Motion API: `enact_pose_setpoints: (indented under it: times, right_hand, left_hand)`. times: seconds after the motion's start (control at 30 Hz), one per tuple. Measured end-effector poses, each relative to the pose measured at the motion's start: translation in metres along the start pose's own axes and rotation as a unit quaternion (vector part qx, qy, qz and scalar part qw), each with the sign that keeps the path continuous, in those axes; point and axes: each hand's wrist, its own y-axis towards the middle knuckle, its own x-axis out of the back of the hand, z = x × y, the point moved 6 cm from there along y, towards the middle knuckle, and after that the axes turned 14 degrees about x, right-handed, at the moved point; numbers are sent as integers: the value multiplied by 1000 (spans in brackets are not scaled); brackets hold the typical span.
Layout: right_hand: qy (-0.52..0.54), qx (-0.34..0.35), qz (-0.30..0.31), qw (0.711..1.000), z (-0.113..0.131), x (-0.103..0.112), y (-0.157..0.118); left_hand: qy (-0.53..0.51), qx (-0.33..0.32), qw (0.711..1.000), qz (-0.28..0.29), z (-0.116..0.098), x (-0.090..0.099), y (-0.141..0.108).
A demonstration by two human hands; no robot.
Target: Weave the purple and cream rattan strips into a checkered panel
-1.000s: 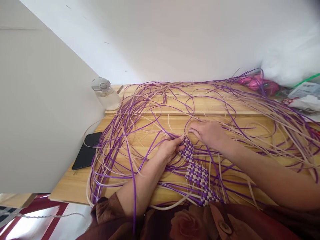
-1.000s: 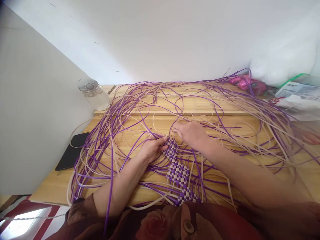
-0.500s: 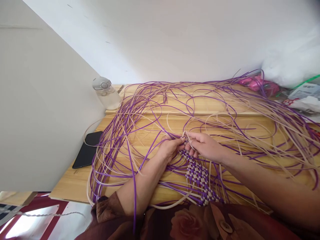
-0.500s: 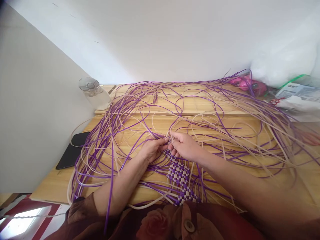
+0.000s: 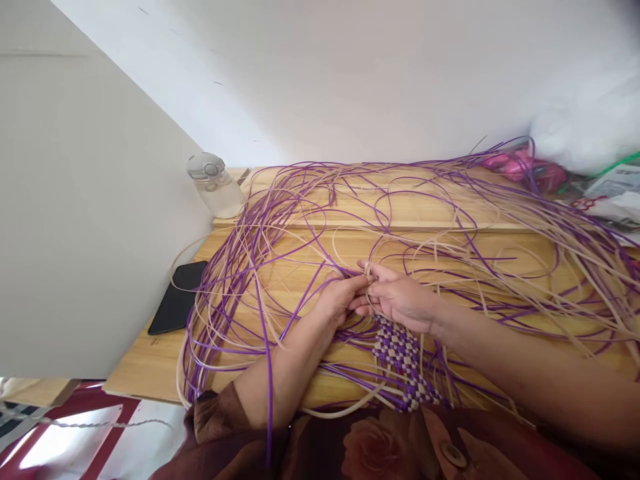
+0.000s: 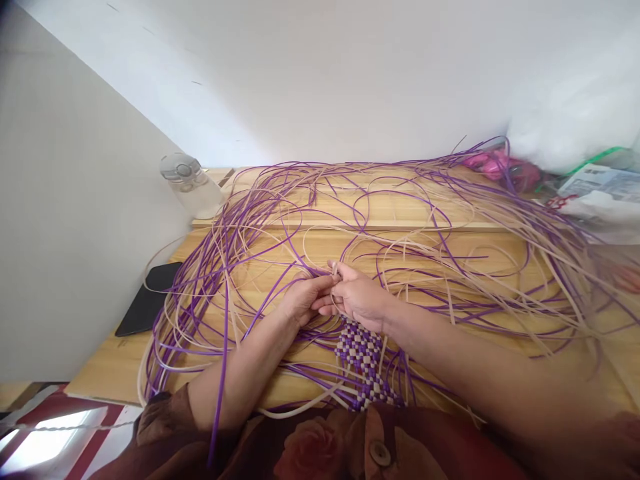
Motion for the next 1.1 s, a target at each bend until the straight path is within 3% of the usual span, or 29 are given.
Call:
enact_pose_setpoints:
  times: [0.1, 0.17, 0.27, 0.33, 0.47, 0.6, 0.7, 0.8, 0.9, 1.0, 1.1]
  right_hand:
    - [-91, -30, 46, 994, 2, 7, -1]
    - [-236, -36, 81, 968, 8, 20, 0]
    - [-478, 72, 105, 869, 33, 34, 8]
    - [-558, 169, 87, 808, 49, 37, 14]
    - [-592, 274, 34, 757, 59, 41, 23]
    - [-635, 361, 42, 682, 61, 38, 24]
    - [-645, 417, 106, 631, 67, 23, 22]
    - [-646, 439, 232, 580, 68, 3, 27]
    - [-657, 397, 307, 563, 67, 3, 44]
    - [-670, 393, 285, 561, 76, 21, 56]
    - [-684, 383, 277, 555, 84, 36, 48]
  left_hand:
    - [5, -16, 999, -38, 0, 3, 0]
    - [15, -51, 997, -50, -3, 4, -1]
    - [26, -71, 996, -50, -4, 2, 0]
    - [33, -72, 996, -46, -5, 1, 0]
    - [34, -70, 995, -59, -7, 2, -2]
    - [34, -70, 995, -62, -6, 3, -2]
    - [33, -83, 995, -54, -6, 3, 0]
    - [35, -107, 993, -47, -6, 4, 2]
    - [36, -108, 992, -58, -5, 5, 3]
    - [27, -100, 991, -89, -4, 8, 3]
    - [11, -84, 990, -117, -4, 9, 2]
